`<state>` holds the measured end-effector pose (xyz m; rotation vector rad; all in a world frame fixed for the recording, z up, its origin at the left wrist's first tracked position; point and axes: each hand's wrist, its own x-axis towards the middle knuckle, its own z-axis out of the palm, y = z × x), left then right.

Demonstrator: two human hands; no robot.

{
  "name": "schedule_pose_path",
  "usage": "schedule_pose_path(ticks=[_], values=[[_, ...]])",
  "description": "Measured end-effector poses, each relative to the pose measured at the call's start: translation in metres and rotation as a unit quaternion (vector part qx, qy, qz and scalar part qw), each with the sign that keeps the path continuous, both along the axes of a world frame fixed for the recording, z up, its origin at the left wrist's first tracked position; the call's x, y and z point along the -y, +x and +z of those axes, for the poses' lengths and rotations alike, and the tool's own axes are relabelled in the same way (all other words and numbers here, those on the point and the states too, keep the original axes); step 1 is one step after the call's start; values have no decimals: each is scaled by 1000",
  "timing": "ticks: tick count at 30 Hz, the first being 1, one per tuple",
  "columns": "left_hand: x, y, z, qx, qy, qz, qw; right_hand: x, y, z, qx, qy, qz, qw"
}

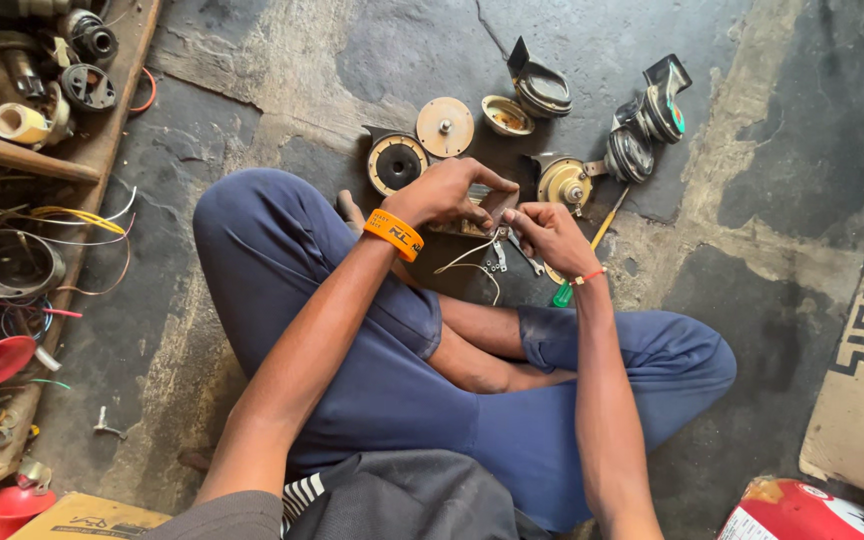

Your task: The person sits on the floor and uses a small metal file to smooth or shape a small metal component held in the left hand. The person repeatedly files the component while surrounded by disassembled electrical parts and tools.

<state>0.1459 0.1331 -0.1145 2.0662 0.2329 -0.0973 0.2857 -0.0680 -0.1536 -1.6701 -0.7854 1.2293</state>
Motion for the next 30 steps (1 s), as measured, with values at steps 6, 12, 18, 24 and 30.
schedule_pose_path(ticks=[6,12,18,24,30], values=[[1,1,-3,26,9,0,1000,1,7,2,132,16,-92,987],[1,0,-5,1,-6,5,1000,0,4,-5,68,8,-26,997],[1,3,-8,-30,5,9,1000,4,12,4,165,-10,-119,979],[0,1,-9,7,20,-9,1000,-4,-1,17,167,-1,-20,986],[0,0,-1,4,37,-17,999,5,2,23,178,4,-38,983]])
